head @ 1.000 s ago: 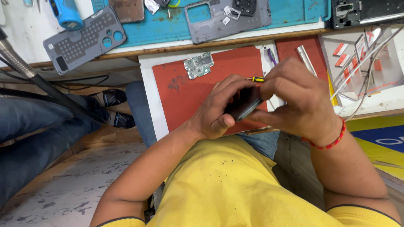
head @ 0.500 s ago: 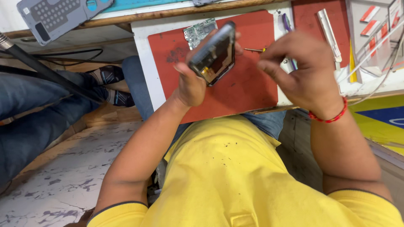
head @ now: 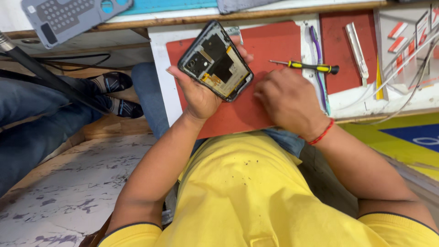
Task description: The person disassembles a smartphone by removing the back cover and unscrewing internal components. They use a screwdriver to detach the camera module and other parts, then reassemble the device by screwing components back into place and closing the back cover.
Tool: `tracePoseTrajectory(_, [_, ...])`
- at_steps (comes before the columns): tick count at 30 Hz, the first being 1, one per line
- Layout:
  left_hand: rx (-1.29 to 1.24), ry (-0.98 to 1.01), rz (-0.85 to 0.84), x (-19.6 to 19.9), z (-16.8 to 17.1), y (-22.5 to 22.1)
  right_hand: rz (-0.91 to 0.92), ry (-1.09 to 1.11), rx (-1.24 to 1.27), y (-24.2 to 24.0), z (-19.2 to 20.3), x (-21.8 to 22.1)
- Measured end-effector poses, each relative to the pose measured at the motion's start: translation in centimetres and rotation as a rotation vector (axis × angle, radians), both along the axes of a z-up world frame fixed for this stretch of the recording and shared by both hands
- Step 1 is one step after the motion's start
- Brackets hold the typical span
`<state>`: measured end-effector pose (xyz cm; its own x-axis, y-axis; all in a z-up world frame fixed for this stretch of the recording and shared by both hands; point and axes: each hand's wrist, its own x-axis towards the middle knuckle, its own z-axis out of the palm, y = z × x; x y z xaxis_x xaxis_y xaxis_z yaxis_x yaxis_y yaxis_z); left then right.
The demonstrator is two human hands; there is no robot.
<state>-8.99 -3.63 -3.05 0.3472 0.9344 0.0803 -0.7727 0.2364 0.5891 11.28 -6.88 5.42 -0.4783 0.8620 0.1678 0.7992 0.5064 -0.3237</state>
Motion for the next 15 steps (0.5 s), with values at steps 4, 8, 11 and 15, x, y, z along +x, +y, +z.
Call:
tracePoseTrajectory(4, [-0.009,-0.102,0.016,0.1,-0.6,0.1,-0.039,0.143,0.227,5.2,0.9,1.6])
tracePoseTrajectory(8, [-0.003,-0.049,-0.018,0.0,-0.6,0.1,-0.074,0.030,0.372,10.1,0.2,2.1])
tracePoseTrajectory(11, [0.017,-0.038,-0.033,-0.2,-0.6,0.2,-0.061,-0.002,0.370,11.3,0.1,2.2])
tracePoseTrajectory(15, [0.011,-0.004,-0.049,-0.2,-0.7,0.1,-0.030,0.196,0.206,9.7,1.7,3.7])
